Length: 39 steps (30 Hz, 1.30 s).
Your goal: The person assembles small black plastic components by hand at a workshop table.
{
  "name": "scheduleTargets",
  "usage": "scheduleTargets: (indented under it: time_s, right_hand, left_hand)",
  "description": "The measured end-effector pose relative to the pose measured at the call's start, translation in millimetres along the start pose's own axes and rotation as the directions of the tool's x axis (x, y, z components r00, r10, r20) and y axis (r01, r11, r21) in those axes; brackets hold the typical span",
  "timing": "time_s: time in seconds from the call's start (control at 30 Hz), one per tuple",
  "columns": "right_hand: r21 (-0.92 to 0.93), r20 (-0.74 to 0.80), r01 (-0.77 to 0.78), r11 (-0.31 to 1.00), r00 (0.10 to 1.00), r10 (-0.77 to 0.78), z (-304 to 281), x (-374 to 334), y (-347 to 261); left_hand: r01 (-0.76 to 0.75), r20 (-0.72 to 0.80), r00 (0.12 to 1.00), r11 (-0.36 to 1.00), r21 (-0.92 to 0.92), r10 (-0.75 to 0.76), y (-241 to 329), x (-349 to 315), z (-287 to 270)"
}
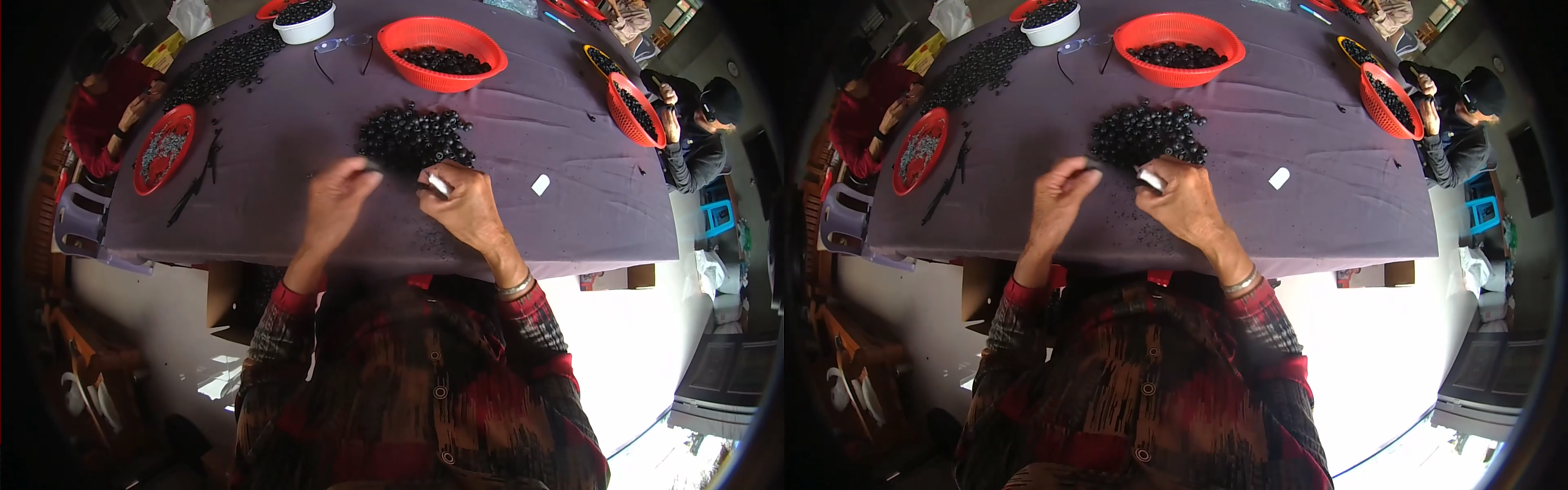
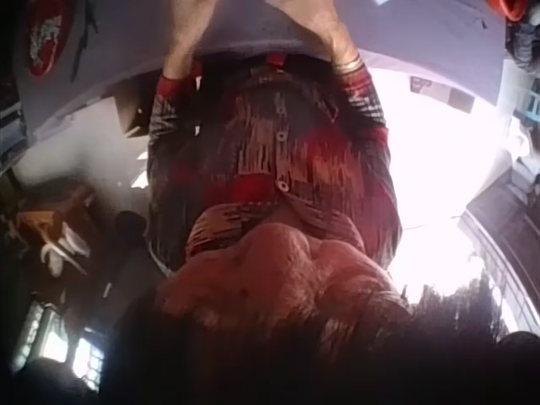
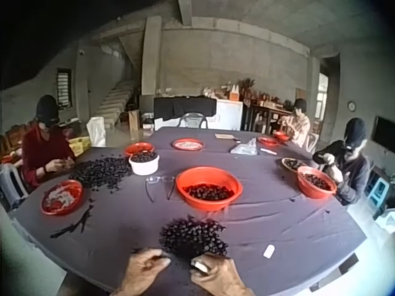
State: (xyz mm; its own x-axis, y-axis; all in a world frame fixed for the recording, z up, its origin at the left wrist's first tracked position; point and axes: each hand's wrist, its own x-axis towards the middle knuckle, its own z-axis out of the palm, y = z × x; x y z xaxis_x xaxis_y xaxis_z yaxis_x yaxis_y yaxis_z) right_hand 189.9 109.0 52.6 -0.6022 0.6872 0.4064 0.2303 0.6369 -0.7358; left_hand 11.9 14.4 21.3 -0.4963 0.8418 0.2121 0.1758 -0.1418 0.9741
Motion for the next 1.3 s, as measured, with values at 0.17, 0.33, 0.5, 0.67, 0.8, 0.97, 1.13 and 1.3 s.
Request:
scheduleTargets:
  time_s: [0.17,0.33,0.5,0.67,0.8,0.97,1.13,1.3]
  right_hand:
    - [0.084,0.039,0.196,0.977,0.979,-0.200,-14.9,-11.3,-23.9]
    - [0.131,0.020,0.222,0.966,0.974,-0.227,-19.6,-15.9,-27.1]
    - [0.273,-0.022,0.234,0.933,0.971,-0.237,-21.7,-17.4,-32.4]
    - [0.534,0.051,0.098,0.840,0.988,-0.147,-22.0,-22.5,-29.5]
    - [0.515,0.025,0.118,0.849,0.988,-0.152,-24.1,-23.1,-36.4]
    - [0.496,0.063,0.089,0.864,0.988,-0.138,-28.0,-23.4,-41.6]
    - [0.662,0.189,-0.070,0.746,0.979,-0.076,-29.6,-24.3,-40.3]
    - [0.745,0.240,-0.195,0.637,0.971,0.016,-30.2,-24.1,-36.7]
  left_hand:
    - [0.405,0.305,0.905,0.818,-0.408,-0.296,25.5,-21.3,26.2]
    - [0.310,0.368,0.916,0.867,-0.391,-0.162,34.6,-22.6,28.0]
    - [0.369,0.469,0.881,0.716,-0.593,-0.066,43.1,-26.3,28.1]
    - [0.437,0.525,0.850,0.608,-0.663,-0.039,44.1,-28.9,32.8]
    - [0.438,0.531,0.846,0.635,-0.636,-0.051,51.0,-31.3,32.7]
    - [0.447,0.572,0.821,0.628,-0.637,-0.004,48.1,-30.6,29.9]
    - [0.491,0.597,0.803,0.572,-0.657,-0.003,44.2,-29.8,29.9]
    - [0.518,0.614,0.789,0.565,-0.642,-0.026,40.2,-29.9,32.5]
